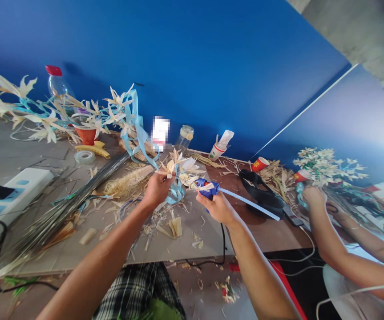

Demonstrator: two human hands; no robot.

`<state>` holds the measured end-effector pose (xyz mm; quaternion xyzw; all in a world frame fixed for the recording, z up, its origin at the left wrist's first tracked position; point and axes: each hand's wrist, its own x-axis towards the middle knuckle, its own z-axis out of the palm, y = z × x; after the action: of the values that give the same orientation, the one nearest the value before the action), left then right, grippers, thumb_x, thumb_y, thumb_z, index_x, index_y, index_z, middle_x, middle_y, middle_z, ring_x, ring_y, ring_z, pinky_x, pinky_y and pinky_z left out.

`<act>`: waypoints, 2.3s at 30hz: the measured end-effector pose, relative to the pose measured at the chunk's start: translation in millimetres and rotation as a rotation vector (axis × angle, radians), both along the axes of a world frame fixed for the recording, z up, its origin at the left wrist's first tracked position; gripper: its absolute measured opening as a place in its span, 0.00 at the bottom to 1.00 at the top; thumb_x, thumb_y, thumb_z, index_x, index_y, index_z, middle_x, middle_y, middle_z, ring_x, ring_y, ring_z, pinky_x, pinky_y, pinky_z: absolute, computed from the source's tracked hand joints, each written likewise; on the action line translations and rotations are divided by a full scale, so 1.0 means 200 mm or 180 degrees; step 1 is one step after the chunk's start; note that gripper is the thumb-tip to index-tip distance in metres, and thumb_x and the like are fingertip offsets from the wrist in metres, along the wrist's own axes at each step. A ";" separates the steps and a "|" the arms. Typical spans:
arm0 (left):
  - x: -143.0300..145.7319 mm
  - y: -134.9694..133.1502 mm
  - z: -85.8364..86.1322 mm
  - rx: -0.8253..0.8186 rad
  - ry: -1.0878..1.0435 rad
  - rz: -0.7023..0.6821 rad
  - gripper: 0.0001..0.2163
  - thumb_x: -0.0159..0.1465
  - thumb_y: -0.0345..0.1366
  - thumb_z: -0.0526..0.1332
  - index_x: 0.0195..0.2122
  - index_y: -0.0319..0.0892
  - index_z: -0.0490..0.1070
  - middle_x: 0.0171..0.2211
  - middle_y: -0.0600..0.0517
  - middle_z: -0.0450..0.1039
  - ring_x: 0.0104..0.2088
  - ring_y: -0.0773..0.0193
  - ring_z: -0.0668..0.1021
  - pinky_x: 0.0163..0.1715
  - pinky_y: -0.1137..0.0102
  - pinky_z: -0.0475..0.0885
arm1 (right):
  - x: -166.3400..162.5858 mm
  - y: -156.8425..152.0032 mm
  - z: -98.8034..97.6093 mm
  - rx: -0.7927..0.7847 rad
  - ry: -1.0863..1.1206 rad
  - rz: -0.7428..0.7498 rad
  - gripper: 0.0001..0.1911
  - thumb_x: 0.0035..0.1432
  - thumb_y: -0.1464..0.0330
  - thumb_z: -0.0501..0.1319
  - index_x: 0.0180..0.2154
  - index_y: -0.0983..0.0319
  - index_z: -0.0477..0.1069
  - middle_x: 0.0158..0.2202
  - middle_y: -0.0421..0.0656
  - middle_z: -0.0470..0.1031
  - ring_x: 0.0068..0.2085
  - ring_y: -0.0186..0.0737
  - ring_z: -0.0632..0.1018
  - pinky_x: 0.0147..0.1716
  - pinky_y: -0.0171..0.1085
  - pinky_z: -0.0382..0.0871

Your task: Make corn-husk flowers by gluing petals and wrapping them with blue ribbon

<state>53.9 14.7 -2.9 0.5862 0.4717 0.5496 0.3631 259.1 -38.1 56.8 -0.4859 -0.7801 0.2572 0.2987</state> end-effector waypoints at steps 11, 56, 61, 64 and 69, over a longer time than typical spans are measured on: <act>0.00 -0.01 0.04 -0.0448 -0.0569 -0.0045 0.11 0.53 0.39 0.61 0.31 0.37 0.75 0.23 0.54 0.71 0.25 0.66 0.71 0.28 0.72 0.65 | 0.13 -0.04 -0.09 -0.0141 -0.0165 -0.0504 0.15 0.58 0.57 0.55 0.34 0.62 0.70 0.30 0.42 0.73 0.33 0.40 0.74 0.36 0.37 0.67; 0.03 -0.09 0.10 -0.1426 -0.1812 -0.1741 0.15 0.41 0.42 0.73 0.23 0.38 0.74 0.21 0.52 0.69 0.24 0.69 0.70 0.26 0.73 0.65 | -0.19 0.22 -0.09 -0.1485 0.2267 0.0408 0.23 0.37 0.50 0.69 0.28 0.60 0.72 0.29 0.42 0.72 0.34 0.42 0.74 0.33 0.42 0.72; 0.03 -0.10 0.12 -0.1531 -0.1841 -0.1841 0.15 0.41 0.42 0.73 0.24 0.37 0.75 0.21 0.52 0.70 0.23 0.70 0.70 0.25 0.73 0.66 | -0.22 0.22 -0.08 -0.1705 0.2590 0.0474 0.21 0.35 0.52 0.71 0.24 0.61 0.71 0.24 0.39 0.69 0.27 0.36 0.71 0.28 0.39 0.71; 0.03 -0.10 0.13 -0.1556 -0.1850 -0.1806 0.15 0.40 0.41 0.73 0.23 0.37 0.75 0.20 0.52 0.70 0.23 0.70 0.70 0.25 0.73 0.66 | -0.23 0.22 -0.09 -0.1720 0.2731 0.0510 0.20 0.35 0.54 0.71 0.24 0.62 0.70 0.23 0.38 0.68 0.24 0.33 0.69 0.25 0.37 0.70; 0.04 -0.09 0.12 -0.1450 -0.1832 -0.1813 0.16 0.40 0.42 0.73 0.22 0.35 0.74 0.20 0.51 0.69 0.21 0.71 0.70 0.22 0.74 0.64 | -0.23 0.22 -0.11 -0.1728 0.2766 0.0411 0.20 0.35 0.54 0.71 0.24 0.62 0.70 0.23 0.38 0.69 0.24 0.32 0.69 0.24 0.35 0.68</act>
<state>61.1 -4.3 20.8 0.4214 0.2807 0.4506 0.7352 213.5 6.3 34.1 -0.3450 -0.5175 0.6464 0.4419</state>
